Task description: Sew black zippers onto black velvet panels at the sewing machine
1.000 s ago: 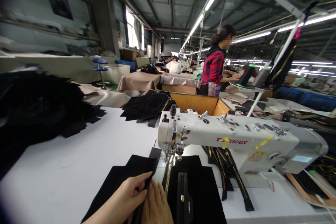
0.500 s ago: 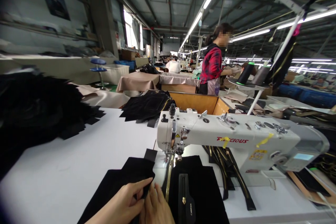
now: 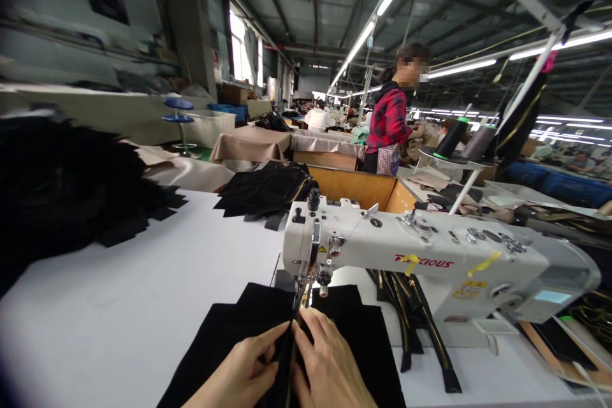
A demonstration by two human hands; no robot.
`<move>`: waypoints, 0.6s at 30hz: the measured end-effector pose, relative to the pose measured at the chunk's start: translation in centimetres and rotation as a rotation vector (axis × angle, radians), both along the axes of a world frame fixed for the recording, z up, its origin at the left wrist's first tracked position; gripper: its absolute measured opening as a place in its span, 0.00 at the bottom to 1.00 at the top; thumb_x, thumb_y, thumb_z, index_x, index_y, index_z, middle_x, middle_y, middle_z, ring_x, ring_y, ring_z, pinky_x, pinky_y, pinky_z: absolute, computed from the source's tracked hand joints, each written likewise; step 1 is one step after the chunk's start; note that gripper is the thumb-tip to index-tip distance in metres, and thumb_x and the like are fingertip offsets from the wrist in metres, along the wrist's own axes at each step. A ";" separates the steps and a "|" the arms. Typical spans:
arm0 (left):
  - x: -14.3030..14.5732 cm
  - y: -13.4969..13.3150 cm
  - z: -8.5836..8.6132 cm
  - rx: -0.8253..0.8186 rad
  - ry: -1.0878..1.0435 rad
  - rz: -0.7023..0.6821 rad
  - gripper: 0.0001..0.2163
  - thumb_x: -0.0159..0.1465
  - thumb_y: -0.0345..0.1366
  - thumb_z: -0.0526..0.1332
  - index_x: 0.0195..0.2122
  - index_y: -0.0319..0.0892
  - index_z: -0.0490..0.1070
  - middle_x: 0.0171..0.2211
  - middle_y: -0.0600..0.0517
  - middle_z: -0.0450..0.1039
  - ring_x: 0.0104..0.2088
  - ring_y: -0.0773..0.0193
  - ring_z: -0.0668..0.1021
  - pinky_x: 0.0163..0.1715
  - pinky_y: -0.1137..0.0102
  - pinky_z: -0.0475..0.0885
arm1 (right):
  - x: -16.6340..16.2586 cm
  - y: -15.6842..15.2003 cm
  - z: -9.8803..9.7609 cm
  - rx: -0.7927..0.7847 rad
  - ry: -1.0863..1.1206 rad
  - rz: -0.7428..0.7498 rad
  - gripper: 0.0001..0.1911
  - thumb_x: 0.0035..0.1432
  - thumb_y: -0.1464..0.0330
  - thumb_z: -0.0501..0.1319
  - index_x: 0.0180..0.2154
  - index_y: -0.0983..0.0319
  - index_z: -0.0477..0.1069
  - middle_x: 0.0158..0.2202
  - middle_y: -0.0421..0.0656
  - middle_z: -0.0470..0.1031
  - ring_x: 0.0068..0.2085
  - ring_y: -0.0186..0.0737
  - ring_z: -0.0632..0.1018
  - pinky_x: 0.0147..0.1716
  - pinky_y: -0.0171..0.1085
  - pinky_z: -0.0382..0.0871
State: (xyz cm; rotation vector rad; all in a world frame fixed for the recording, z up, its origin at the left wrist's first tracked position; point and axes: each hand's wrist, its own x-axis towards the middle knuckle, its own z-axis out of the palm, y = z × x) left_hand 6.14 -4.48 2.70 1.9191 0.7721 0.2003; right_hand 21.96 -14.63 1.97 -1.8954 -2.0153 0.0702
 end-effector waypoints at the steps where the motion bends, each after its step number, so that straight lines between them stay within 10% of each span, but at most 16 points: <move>1: 0.3 0.0 -0.1 -0.013 0.015 -0.011 0.21 0.64 0.30 0.51 0.59 0.35 0.66 0.29 0.54 0.68 0.18 0.72 0.69 0.17 0.79 0.62 | -0.1 0.0 -0.1 -0.001 0.009 0.004 0.32 0.55 0.77 0.57 0.63 0.64 0.63 0.63 0.52 0.64 0.63 0.49 0.66 0.61 0.47 0.66; 6: 0.2 1.3 -1.1 0.537 -0.036 -0.079 0.16 0.68 0.31 0.47 0.44 0.40 0.75 0.39 0.45 0.73 0.36 0.60 0.80 0.38 0.69 0.77 | -0.1 -0.1 -0.1 0.112 0.060 0.025 0.27 0.56 0.77 0.57 0.58 0.64 0.67 0.58 0.51 0.69 0.59 0.48 0.71 0.58 0.46 0.70; 10: -0.9 2.5 -2.3 0.943 -0.170 -0.180 0.17 0.65 0.27 0.54 0.54 0.41 0.71 0.52 0.45 0.73 0.53 0.54 0.76 0.54 0.60 0.75 | -0.1 0.0 -0.3 0.156 0.060 0.015 0.26 0.55 0.76 0.58 0.56 0.63 0.69 0.56 0.50 0.71 0.58 0.49 0.72 0.57 0.46 0.71; 18: -1.4 2.5 -1.9 1.102 -0.195 -0.218 0.16 0.67 0.28 0.54 0.56 0.35 0.69 0.55 0.42 0.72 0.56 0.55 0.75 0.55 0.63 0.73 | -0.4 -0.1 -0.3 0.135 0.071 0.012 0.25 0.57 0.77 0.56 0.57 0.65 0.68 0.57 0.51 0.69 0.59 0.50 0.71 0.57 0.49 0.71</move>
